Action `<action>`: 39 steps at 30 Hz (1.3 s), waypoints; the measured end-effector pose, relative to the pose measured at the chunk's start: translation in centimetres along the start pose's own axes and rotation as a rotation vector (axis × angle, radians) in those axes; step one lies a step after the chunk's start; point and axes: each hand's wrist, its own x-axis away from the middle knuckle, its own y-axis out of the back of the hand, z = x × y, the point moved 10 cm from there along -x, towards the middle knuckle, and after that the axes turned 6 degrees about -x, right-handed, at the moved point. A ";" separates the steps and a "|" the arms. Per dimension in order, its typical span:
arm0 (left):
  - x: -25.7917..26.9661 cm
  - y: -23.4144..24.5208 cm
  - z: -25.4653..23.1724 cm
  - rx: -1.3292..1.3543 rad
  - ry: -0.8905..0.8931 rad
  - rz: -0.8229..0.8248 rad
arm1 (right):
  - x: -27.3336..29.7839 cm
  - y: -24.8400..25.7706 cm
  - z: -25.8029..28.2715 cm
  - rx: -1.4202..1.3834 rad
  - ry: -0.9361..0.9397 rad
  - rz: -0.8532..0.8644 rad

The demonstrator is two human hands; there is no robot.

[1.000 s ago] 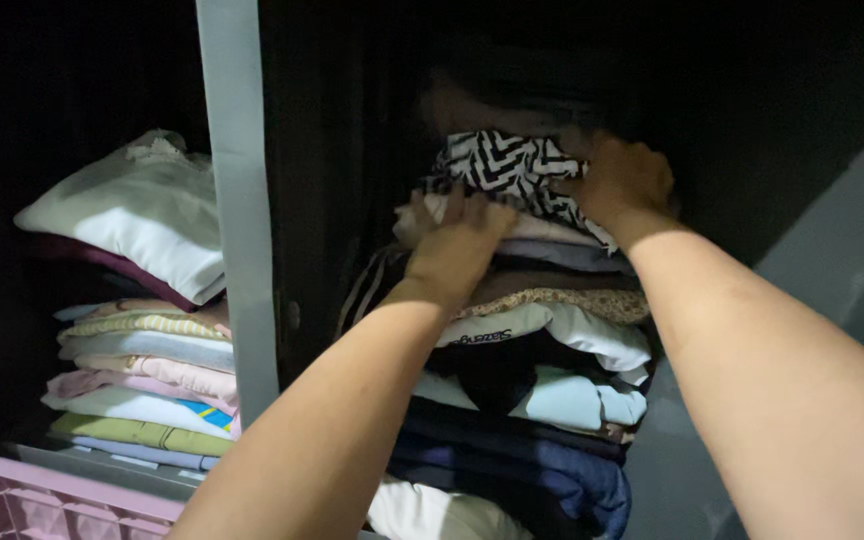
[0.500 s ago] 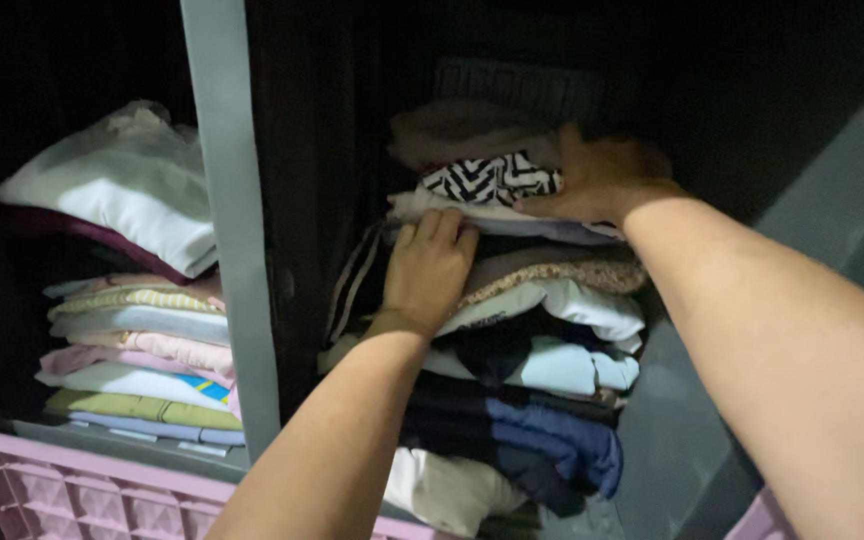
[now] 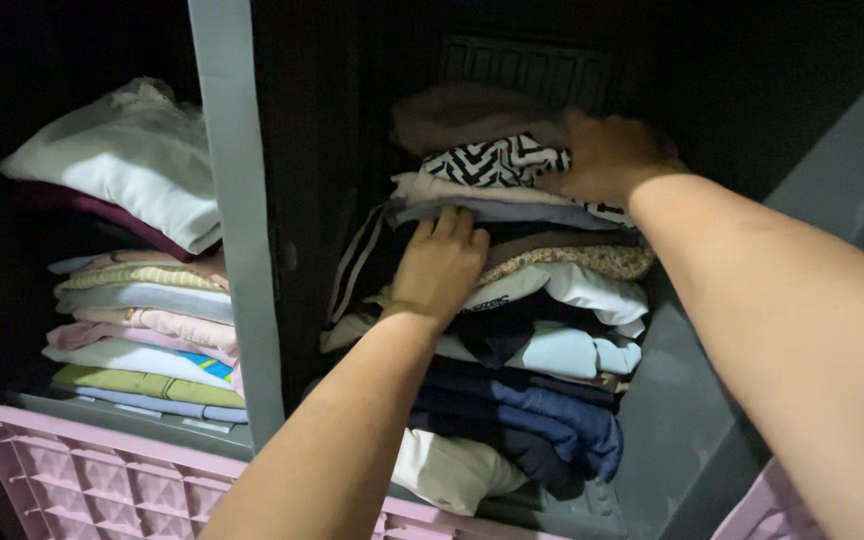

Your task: The person selects folded clothes from a wardrobe and places them into an open suitcase on a bed. They repeatedly reach into the wardrobe, retrieve items, and pack them into the suitcase, occasionally folding or rolling items on the bed before placing them inside.

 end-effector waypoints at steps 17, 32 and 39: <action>-8.0 -0.9 -0.7 0.078 -0.181 0.256 | -4.2 -0.3 -3.5 -0.183 0.003 -0.283; -10.8 -6.5 -3.9 0.104 -0.332 0.590 | -1.1 1.2 -1.7 -0.019 0.013 -0.494; -10.5 2.5 4.0 0.117 -0.378 0.521 | 0.4 7.0 -1.5 0.014 0.108 -0.813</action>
